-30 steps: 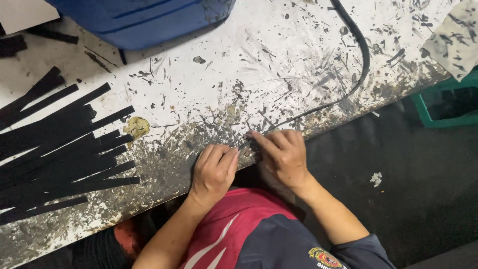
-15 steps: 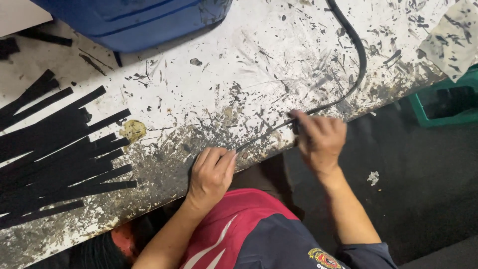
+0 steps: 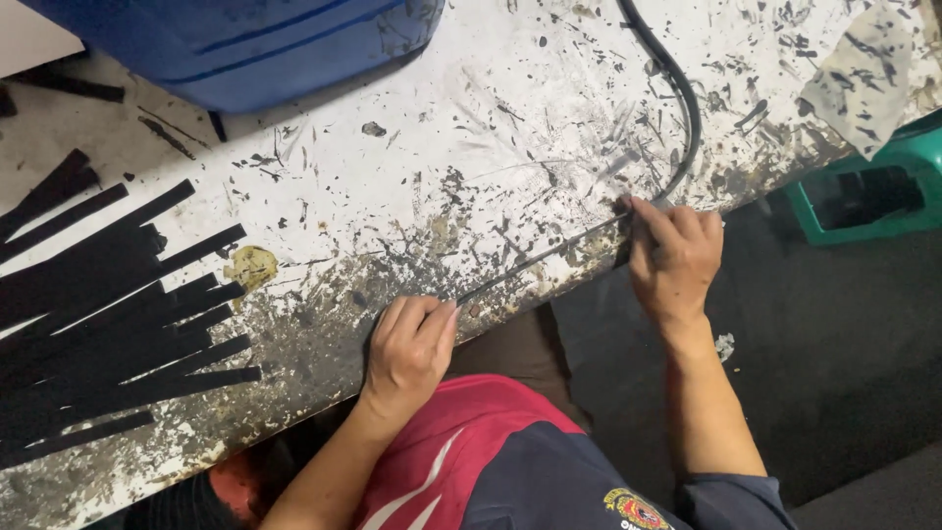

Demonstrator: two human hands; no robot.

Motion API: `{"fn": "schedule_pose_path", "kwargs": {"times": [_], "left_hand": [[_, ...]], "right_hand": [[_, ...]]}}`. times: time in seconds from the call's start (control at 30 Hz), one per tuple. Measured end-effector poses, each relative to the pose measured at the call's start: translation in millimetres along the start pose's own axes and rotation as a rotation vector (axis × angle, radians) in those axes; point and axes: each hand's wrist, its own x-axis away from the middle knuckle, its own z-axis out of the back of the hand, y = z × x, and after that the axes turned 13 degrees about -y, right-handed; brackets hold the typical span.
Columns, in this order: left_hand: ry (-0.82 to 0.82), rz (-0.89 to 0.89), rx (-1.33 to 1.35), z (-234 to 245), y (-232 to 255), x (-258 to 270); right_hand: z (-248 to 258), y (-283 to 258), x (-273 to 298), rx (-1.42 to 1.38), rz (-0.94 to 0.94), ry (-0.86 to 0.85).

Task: The person uses a small tool to scrape and shape a long black rubber strip on a workbench. They repeatedly rub the tool along the strip's length to smooth or refine its surface, then place the strip aside and pick up another to continue the process.

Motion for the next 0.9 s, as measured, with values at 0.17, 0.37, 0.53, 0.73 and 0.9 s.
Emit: {"fn": "schedule_pose_path", "kwargs": {"times": [0.17, 0.37, 0.53, 0.73, 0.9], "left_hand": [[0.011, 0.000, 0.001, 0, 1, -1], [0.018, 0.022, -0.010, 9, 7, -7], [0.029, 0.056, 0.018, 16, 7, -2], [0.010, 0.125, 0.048, 30, 0, 26], [0.016, 0.141, 0.063, 26, -3, 29]], "right_hand": [[3, -41, -2, -0.096, 0.067, -0.055], [15, -37, -10, -0.073, 0.056, -0.047], [-8, -104, -2, -0.387, 0.181, -0.099], [-12, -110, -1, -0.296, 0.251, -0.072], [1, -120, -1, -0.324, 0.199, -0.085]]}}
